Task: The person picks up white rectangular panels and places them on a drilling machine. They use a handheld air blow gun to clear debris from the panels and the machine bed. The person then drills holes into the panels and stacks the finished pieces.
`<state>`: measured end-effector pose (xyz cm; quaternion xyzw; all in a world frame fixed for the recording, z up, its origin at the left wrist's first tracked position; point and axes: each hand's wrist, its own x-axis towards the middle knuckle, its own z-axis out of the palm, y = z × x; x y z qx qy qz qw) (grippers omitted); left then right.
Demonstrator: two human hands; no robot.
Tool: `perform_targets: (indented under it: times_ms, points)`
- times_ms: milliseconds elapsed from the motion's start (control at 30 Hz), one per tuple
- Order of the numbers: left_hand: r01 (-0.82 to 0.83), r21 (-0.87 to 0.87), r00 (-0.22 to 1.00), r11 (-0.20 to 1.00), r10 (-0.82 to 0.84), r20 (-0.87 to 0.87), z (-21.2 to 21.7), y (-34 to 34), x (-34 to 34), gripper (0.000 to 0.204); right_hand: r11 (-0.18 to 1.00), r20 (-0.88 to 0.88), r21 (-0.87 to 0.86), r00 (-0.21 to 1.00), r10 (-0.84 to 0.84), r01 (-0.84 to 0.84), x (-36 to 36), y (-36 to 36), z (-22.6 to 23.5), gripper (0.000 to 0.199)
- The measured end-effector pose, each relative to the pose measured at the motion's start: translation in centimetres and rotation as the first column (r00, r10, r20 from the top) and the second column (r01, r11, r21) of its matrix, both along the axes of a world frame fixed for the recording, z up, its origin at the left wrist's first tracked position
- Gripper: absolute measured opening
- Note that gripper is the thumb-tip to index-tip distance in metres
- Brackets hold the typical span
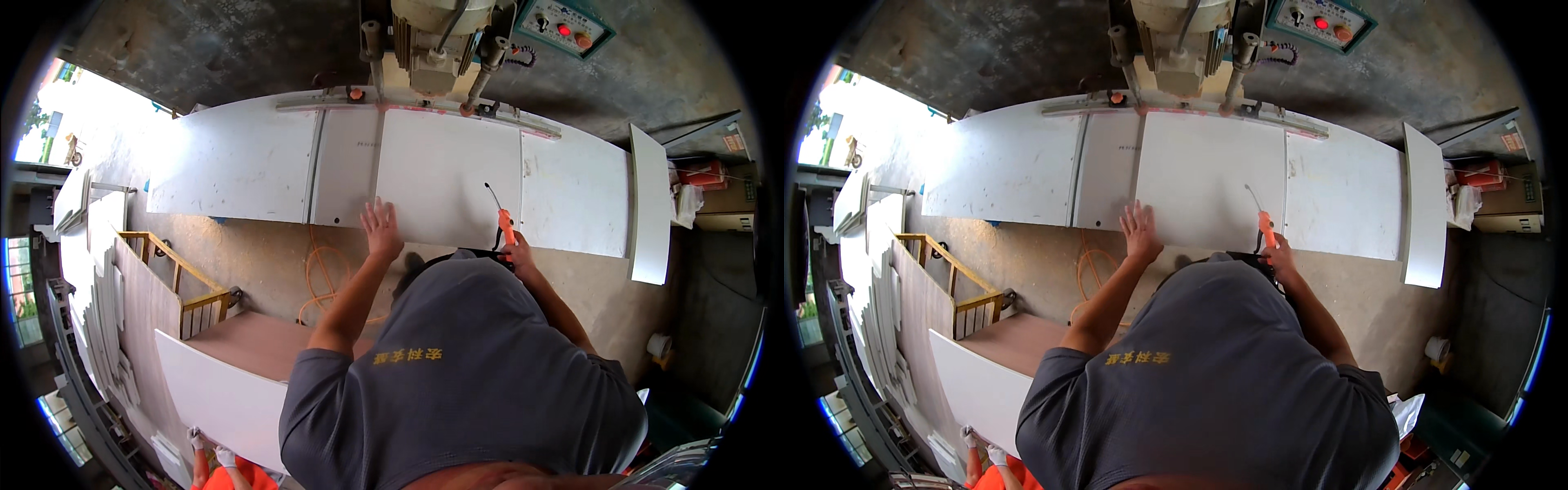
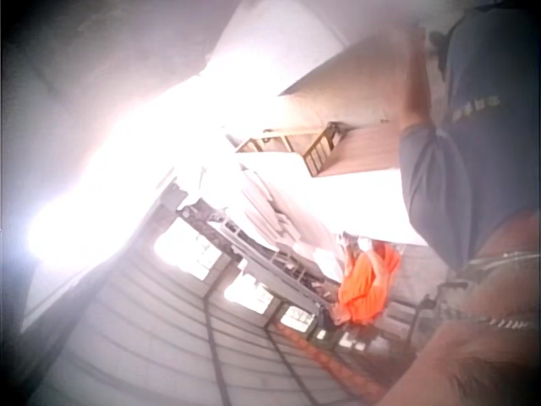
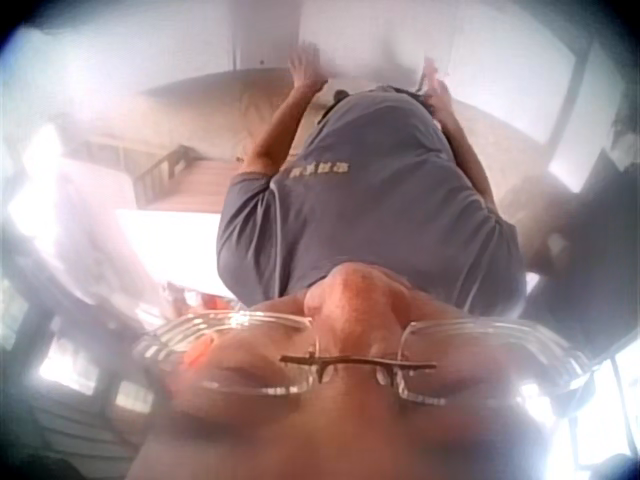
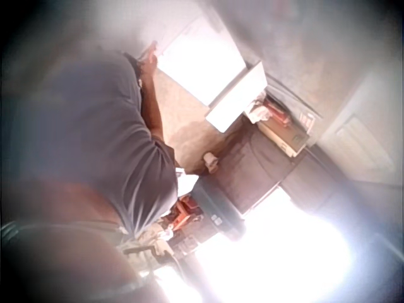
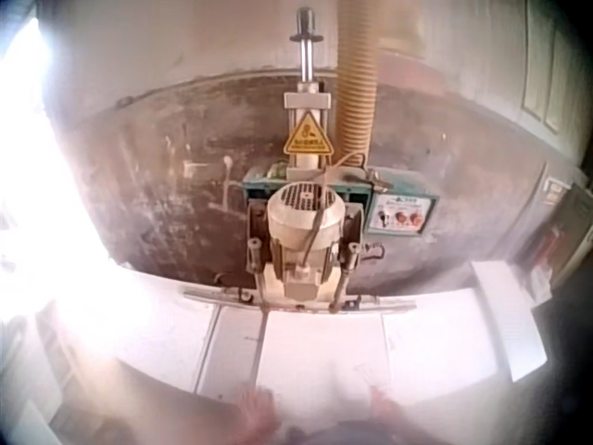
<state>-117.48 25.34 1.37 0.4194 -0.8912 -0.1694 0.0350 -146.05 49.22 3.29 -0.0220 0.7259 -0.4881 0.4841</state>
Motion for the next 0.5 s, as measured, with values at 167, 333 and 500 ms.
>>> perform_targets:
  times_ms: [167,333,500]
  points:
    - [0.336,-0.019,0.942,0.942,-0.336,-0.016,-0.9,6.4,-9.4,0.092,0.991,-0.030,0.032,0.991,0.133,-0.132,-0.5,0.3,1.5,0.060]
    - [0.416,0.134,0.858,0.899,-0.437,0.269,1.7,5.5,-11.2,0.098,0.969,-0.117,0.131,0.968,0.223,-0.207,-1.9,1.2,4.5,0.041]
    - [0.440,0.107,0.833,0.891,-0.450,0.323,2.1,4.6,-12.0,0.106,0.947,-0.097,0.142,0.948,0.302,-0.287,-2.4,-0.1,6.4,0.043]
